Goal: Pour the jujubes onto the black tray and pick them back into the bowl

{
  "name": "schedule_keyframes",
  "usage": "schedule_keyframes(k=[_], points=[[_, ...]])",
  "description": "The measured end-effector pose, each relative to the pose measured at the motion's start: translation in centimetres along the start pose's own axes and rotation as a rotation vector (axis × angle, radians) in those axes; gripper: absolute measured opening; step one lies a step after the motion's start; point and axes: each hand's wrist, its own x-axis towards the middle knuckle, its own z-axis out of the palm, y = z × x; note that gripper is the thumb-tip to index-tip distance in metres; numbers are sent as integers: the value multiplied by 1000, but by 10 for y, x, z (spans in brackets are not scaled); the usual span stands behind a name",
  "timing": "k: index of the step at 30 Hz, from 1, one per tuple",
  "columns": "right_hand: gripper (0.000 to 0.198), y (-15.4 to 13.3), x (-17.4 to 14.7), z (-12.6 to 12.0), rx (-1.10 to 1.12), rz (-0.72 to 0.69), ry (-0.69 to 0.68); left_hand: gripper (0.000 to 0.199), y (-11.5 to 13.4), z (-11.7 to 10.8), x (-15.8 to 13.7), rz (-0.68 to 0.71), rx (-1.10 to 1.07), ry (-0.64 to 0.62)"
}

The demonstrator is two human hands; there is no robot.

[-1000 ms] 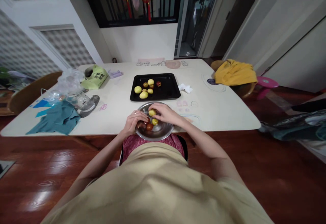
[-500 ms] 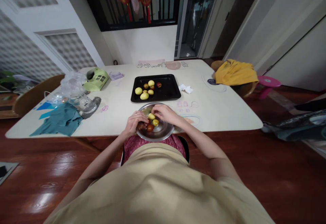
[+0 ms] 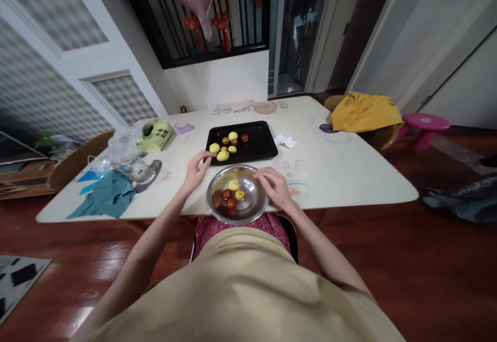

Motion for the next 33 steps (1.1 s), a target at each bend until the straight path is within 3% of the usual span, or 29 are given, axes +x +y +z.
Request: schedule_keyframes(k=[4,6,9,13,18,22,26,29,33], points=[[38,10,-3,5,51,-16,31,25,-41,2,68,-81,260,-187],[40,12,-4,7,52,-14,30,29,-60,12,98,-180,402,-334],[41,11,-5,8,48,-24,35,24,-81,30,132,-224,454,-435],[41,10,-7,8,48,-47,34,21,-96,48,152,-281,503,-519],[47,9,-7,8,33,-36,8,25,-100,55,153,-364,568,-529],[50,9,-7,8,28,-36,16,22,-91,50,151,-362,559,-469],[51,10,-7,9,29,-34,31,25,-67,33,140,-295,505,-361],[52,10,-7,9,29,-37,34,28,-35,17,115,-135,289,-312],[56,8,-7,9,20,-7,39,35,19,6,66,5,35,-377]])
